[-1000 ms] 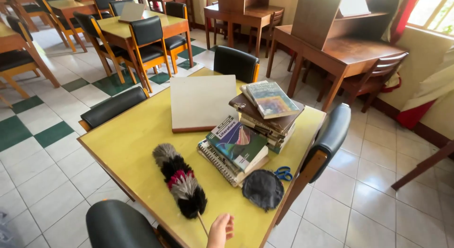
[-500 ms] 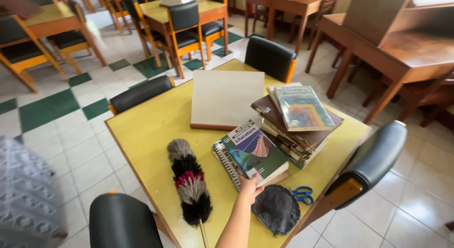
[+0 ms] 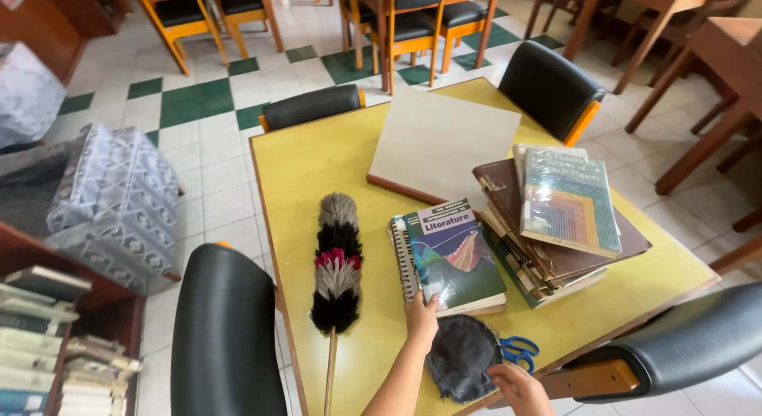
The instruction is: A person retrieves a book from a library shelf, cleans it with a duster, and applies clear tape to the spine for repair.
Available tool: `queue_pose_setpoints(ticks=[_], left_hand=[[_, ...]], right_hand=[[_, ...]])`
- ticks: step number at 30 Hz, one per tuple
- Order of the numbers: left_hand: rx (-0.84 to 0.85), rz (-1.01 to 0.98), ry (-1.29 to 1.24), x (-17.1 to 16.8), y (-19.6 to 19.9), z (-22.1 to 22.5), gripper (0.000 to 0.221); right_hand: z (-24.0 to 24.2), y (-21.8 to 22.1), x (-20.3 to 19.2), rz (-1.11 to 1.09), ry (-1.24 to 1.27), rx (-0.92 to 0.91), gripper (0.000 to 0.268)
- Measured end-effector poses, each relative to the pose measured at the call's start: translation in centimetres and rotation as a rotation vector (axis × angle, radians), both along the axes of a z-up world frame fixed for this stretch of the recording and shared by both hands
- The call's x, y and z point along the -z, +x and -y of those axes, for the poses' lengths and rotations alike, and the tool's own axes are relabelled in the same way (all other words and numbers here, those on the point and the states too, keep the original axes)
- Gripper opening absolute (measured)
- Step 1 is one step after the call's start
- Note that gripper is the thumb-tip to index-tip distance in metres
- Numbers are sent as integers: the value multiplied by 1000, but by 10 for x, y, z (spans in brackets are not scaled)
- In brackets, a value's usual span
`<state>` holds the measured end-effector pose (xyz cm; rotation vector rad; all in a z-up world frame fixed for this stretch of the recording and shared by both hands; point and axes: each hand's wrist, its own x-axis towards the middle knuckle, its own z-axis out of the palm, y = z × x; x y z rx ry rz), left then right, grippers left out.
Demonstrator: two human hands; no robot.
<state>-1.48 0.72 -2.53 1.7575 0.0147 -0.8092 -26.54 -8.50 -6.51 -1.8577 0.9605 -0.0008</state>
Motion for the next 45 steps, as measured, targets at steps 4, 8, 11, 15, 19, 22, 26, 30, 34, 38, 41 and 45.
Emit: queue_pose_setpoints(ticks=[4,8,11,15,19,22,26,30,34,38,41,45], left_hand=[[-141,-150,-322,16,-17,-16,35],[-183,-285,-532,27,-43,-50,23],[-297,-510,-602,13,-63,-83,36],[-175,-586,-323,-30,-96,-133,38],[-56,-360,-87,-91,-110,-162,35],[-42,-150,39,-125,-109,-179,48],[222,174,472,-172,-112,-203,32],[333,342,676,-159,-123,-217,42],[282,297,652,-162,-142,-230,50],[211,287,664,-140,-147,-242,54],[91,333,635,-119,-143,-239,59],[10,393,571,-101,-135,-220,48]], right_hand=[[1,5,32,142,-153,-422,22],[-2,3,49,136,-222,-574,20],[8,11,78,209,-596,-744,39],[28,13,103,-235,-726,-854,74],[33,30,82,-468,-701,-732,80],[33,36,76,-118,-672,-489,28],[-5,49,27,77,-231,-149,37],[-83,60,-59,-13,421,72,51],[-122,75,-12,48,842,53,58],[-157,99,-23,70,928,-30,56],[-173,122,-33,98,854,22,61],[-169,148,-67,15,633,-36,61]])
